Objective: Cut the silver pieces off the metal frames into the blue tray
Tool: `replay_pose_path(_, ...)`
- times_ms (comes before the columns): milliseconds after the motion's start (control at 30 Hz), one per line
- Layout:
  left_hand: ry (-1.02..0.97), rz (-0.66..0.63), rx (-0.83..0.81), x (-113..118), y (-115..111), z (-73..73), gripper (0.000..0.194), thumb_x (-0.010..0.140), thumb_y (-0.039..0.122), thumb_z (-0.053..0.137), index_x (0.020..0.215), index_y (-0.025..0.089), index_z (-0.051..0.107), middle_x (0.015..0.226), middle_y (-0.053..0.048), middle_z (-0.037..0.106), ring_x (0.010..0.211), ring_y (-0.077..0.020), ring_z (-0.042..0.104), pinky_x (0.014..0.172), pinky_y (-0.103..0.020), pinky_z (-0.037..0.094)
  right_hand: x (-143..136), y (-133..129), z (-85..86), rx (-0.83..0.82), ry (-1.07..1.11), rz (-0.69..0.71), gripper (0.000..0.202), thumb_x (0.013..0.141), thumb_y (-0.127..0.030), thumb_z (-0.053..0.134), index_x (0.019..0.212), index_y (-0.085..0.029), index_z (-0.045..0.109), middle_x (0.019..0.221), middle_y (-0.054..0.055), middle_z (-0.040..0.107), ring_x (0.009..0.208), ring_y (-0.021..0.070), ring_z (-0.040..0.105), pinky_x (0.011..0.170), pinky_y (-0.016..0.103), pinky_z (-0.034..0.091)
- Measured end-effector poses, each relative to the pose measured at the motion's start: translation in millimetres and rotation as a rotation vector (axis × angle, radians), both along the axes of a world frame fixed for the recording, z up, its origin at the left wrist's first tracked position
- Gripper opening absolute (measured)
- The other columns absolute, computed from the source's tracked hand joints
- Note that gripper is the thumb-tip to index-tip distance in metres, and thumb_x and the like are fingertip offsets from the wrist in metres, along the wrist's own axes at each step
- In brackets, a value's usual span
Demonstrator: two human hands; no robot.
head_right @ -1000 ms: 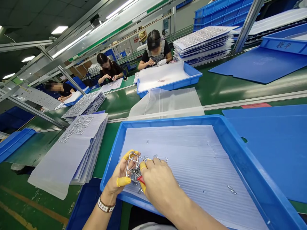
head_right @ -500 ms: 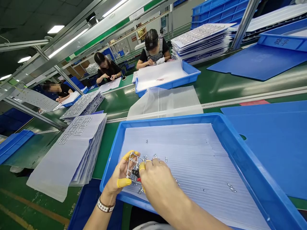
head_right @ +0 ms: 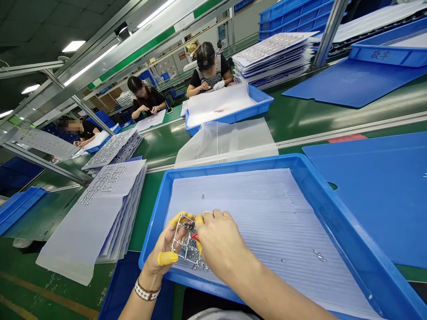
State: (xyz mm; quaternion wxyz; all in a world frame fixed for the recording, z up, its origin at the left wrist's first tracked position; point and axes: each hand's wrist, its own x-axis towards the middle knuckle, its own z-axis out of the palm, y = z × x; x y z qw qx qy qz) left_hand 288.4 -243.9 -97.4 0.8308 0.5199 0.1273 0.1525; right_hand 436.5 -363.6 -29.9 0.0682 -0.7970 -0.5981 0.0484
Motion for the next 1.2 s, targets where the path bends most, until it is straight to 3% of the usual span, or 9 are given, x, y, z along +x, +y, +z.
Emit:
replay_pose_path(500, 0.001, -0.015, 0.082, 1.7, 1.6, -2.9, 0.090, 0.054, 0.035, 0.087, 0.134, 0.021, 0.049, 0.138, -0.014, 0.050, 0.135, -0.0387, 0.035, 0.114, -0.050, 0.023, 2.2, -0.4, -6.0, -0.001, -0.014, 0.024, 0.013, 0.080, -0.020, 0.067, 0.092, -0.015, 0.067, 0.078, 0.009, 0.069, 0.072, 0.0248, 0.065, 0.061, 0.034, 0.043)
replay_pose_path(767, -0.076, 0.051, -0.135, -4.3, 6.0, -5.5, 0.088, 0.061, 0.053, 0.076, 0.136, 0.017, 0.047, 0.141, -0.016, 0.049, 0.139, -0.0404, 0.030, 0.118, -0.053, 0.012, 10.4, -16.4, -15.4, -0.015, 0.025, -0.040, 0.021, 0.079, -0.024, 0.070, 0.099, -0.017, 0.067, 0.085, 0.008, 0.070, 0.082, 0.0265, 0.064, 0.068, 0.035, 0.043)
replay_pose_path(1200, -0.081, 0.046, -0.097, -3.5, 4.8, -3.2, 0.089, 0.060, 0.050, 0.079, 0.137, 0.019, 0.046, 0.143, -0.015, 0.048, 0.140, -0.0407, 0.027, 0.118, -0.054, 0.011, 6.7, -15.2, -11.8, -0.011, 0.022, -0.021, 0.015, 0.082, -0.027, 0.065, 0.093, -0.016, 0.067, 0.084, 0.009, 0.070, 0.081, 0.0254, 0.065, 0.067, 0.034, 0.043)
